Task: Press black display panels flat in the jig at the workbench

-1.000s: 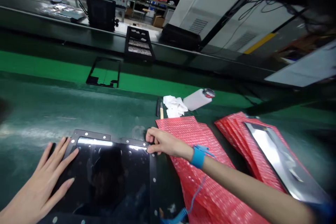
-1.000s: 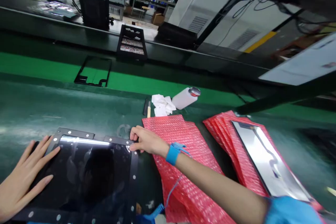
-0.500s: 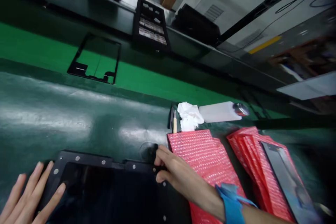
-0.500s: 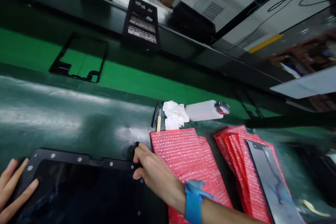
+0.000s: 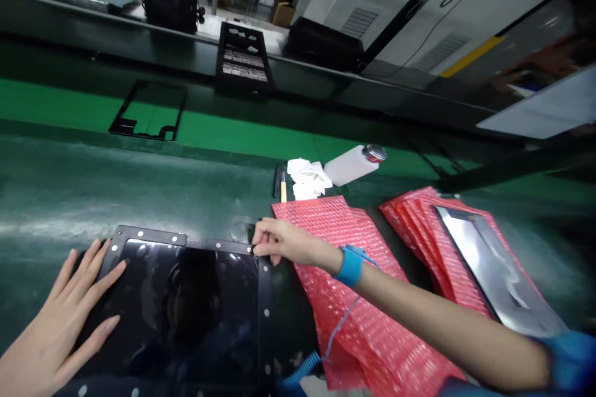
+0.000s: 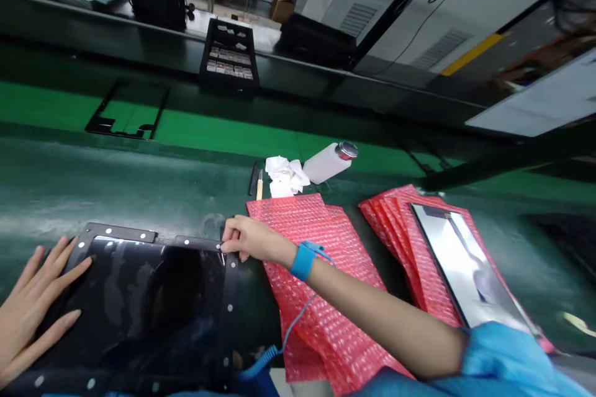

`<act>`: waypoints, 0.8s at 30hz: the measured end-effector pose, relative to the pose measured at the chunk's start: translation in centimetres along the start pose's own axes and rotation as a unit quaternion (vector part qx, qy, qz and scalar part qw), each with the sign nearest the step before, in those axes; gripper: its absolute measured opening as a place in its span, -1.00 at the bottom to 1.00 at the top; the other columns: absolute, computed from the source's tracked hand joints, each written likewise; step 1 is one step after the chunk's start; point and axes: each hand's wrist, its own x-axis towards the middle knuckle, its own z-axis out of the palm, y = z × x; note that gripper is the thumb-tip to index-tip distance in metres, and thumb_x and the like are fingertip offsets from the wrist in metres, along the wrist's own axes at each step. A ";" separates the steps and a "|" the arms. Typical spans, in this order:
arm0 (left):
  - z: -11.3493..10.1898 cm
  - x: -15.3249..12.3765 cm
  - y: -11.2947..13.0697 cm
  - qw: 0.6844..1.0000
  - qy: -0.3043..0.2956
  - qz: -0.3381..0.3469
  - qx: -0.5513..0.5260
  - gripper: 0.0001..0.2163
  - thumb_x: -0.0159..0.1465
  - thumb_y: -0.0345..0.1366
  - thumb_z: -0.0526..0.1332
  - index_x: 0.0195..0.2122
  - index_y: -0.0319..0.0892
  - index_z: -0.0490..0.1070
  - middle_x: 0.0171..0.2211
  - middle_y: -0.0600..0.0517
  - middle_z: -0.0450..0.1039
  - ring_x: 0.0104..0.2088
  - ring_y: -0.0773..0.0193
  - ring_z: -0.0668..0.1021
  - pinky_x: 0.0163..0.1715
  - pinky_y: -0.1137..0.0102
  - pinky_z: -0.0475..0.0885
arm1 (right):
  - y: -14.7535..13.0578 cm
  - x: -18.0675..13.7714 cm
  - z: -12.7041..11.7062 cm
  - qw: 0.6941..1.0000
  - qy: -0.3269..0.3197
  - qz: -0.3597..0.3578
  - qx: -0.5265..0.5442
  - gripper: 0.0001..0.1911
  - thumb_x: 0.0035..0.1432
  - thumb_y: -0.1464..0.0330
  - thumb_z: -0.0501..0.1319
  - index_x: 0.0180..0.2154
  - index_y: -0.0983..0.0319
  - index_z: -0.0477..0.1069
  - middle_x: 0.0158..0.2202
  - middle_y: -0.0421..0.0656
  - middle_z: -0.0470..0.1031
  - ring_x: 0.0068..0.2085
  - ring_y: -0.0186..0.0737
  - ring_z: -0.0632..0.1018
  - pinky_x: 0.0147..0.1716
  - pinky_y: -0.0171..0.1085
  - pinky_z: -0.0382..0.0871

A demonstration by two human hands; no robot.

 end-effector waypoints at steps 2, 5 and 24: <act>0.0 -0.3 -0.3 1.000 -0.024 -0.004 0.006 -0.37 0.34 -0.17 0.11 0.41 -0.03 -0.03 0.46 -0.05 -0.16 0.41 -0.19 0.02 0.33 -0.24 -0.09 | 0.5 -0.4 0.0 1.000 0.000 -0.012 0.024 -0.84 0.25 0.27 0.18 -0.34 0.22 0.35 -0.42 -0.26 0.36 -0.53 -0.34 0.49 -0.48 -0.31 0.36; 0.0 -0.5 -0.5 1.000 0.009 -0.001 -0.006 -0.37 0.35 -0.15 0.09 0.42 -0.04 -0.07 0.45 -0.05 -0.10 0.42 -0.14 0.03 0.35 -0.22 -0.12 | 1.1 -1.1 0.3 0.998 0.024 -0.032 0.038 -0.81 0.24 0.23 0.16 -0.30 0.22 0.36 -0.39 -0.23 0.37 -0.48 -0.33 0.52 -0.43 -0.31 0.40; 1.5 1.9 1.6 0.979 0.073 -0.169 -0.090 -0.45 0.46 -0.42 -0.13 0.44 -0.09 -0.27 0.40 -0.07 0.06 0.41 0.20 0.10 0.42 -0.02 -0.09 | 1.7 3.1 -0.2 0.989 -0.066 0.009 -0.132 -0.76 -0.19 0.47 0.20 -0.49 0.12 0.14 -0.48 -0.25 0.34 -0.52 -0.25 0.39 -0.55 -0.28 0.21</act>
